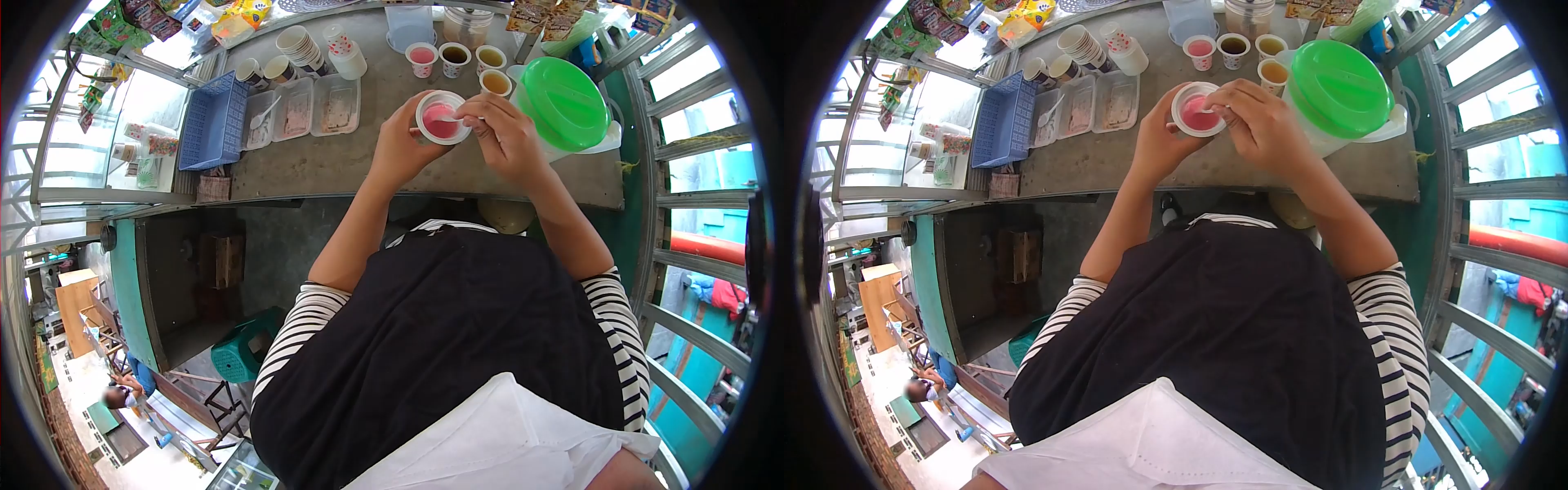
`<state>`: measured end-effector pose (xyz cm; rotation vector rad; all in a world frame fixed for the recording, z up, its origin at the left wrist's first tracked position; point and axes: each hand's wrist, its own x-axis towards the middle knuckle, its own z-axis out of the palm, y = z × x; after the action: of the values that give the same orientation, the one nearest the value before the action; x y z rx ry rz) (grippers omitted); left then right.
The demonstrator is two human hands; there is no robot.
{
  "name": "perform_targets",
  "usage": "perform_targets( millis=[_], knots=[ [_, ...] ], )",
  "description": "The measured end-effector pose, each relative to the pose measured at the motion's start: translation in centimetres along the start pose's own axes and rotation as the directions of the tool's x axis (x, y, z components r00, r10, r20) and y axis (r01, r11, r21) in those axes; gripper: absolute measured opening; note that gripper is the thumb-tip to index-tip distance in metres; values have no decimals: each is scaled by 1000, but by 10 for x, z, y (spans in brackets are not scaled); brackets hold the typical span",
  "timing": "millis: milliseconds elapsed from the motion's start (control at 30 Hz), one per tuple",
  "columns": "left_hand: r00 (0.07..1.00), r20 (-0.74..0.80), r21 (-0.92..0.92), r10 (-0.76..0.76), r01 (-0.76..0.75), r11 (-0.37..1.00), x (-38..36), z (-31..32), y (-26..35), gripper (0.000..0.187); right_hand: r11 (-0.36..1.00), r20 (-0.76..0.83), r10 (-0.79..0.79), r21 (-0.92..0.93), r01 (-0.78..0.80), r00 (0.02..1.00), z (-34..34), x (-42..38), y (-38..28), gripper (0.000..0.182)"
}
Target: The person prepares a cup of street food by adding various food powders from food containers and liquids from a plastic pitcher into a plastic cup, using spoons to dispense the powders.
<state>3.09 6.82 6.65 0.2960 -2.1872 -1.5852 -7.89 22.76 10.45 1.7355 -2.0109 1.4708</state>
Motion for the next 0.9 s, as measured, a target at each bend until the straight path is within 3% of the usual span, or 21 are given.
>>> perform_targets(
  millis=[267,467,533,800,900],
  knots=[
    [1000,0,-2,23,-23,1000,-4,2,0,68,997,-53,1,74,3,999,6,6,-3,23],
    [999,-22,-7,26,-27,1000,-1,-3,5,68,999,-68,-49,-10,49,996,1,6,2,24],
    [999,-33,-29,29,-30,999,0,-5,6,67,998,-49,-16,63,19,999,5,4,-4,26],
    [994,110,-105,19,-8,994,-3,-4,7,72,999,-70,-3,51,7,998,-4,7,-5,23],
    [995,88,-104,52,-43,994,0,-7,13,71,998,-85,23,58,-18,996,-9,9,-7,20]
  ],
)
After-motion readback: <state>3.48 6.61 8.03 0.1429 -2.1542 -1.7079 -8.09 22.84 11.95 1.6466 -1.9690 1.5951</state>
